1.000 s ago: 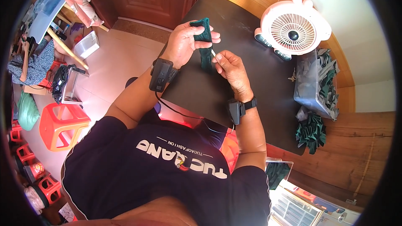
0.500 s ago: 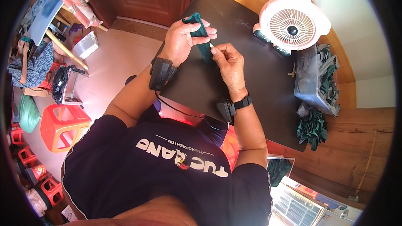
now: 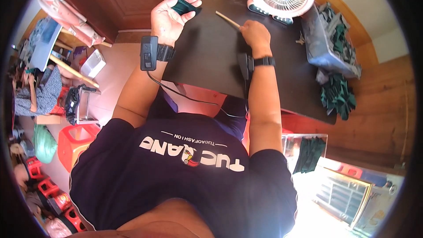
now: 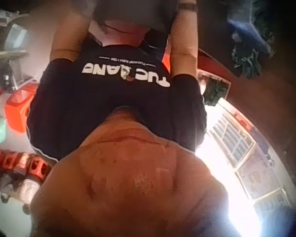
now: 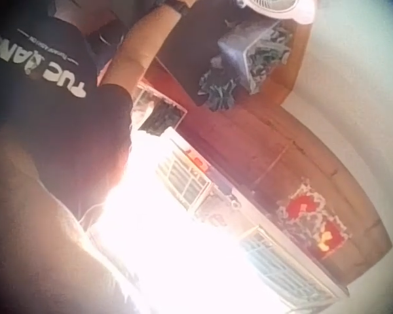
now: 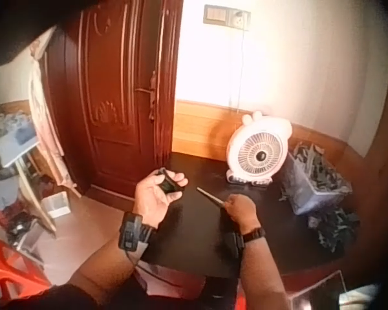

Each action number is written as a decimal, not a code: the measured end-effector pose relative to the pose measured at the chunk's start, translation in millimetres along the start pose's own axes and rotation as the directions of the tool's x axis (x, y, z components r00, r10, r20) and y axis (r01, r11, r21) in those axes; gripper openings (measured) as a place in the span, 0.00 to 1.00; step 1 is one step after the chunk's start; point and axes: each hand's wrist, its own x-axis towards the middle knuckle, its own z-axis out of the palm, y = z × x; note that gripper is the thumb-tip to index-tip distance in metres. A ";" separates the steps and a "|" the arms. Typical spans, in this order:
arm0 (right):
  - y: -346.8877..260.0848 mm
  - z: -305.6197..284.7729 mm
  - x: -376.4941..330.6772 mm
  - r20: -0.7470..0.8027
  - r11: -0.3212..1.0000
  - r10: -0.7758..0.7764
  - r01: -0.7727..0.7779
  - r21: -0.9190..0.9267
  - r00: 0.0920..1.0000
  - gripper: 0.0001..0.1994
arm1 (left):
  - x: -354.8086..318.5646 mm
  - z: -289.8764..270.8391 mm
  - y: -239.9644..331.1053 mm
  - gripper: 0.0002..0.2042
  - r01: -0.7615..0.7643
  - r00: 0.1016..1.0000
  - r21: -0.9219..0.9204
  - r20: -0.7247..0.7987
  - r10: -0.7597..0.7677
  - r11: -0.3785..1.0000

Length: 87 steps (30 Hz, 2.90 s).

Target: Turning a small green fabric tube inside out using a wooden stick.

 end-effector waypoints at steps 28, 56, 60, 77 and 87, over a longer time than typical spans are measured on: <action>-24.2 -16.6 -119.4 -0.202 0.782 -0.621 0.583 -0.219 0.758 0.19 | -45.3 -77.4 24.3 0.04 -0.678 0.687 0.728 0.676 -0.267 0.098; -100.6 34.6 -162.0 -0.056 0.920 -0.388 0.383 -0.081 0.920 0.39 | -143.3 -71.0 27.8 0.33 -0.621 0.773 0.695 0.466 -0.430 -0.363; -90.7 30.3 -167.4 -0.050 0.927 -0.364 0.356 -0.115 0.930 0.37 | -148.3 -77.2 35.1 0.33 -0.617 0.775 0.698 0.460 -0.433 -0.362; -59.9 26.4 -204.3 -0.353 0.844 -0.504 0.537 -0.006 0.788 0.12 | -137.4 -81.8 7.8 0.12 -0.780 0.615 0.568 0.773 -0.156 -0.264; -4.6 -91.8 -286.9 0.100 0.682 -0.127 0.014 0.731 0.987 0.08 | -131.0 -38.4 -1.6 0.04 -0.711 0.610 0.688 0.706 -0.359 0.146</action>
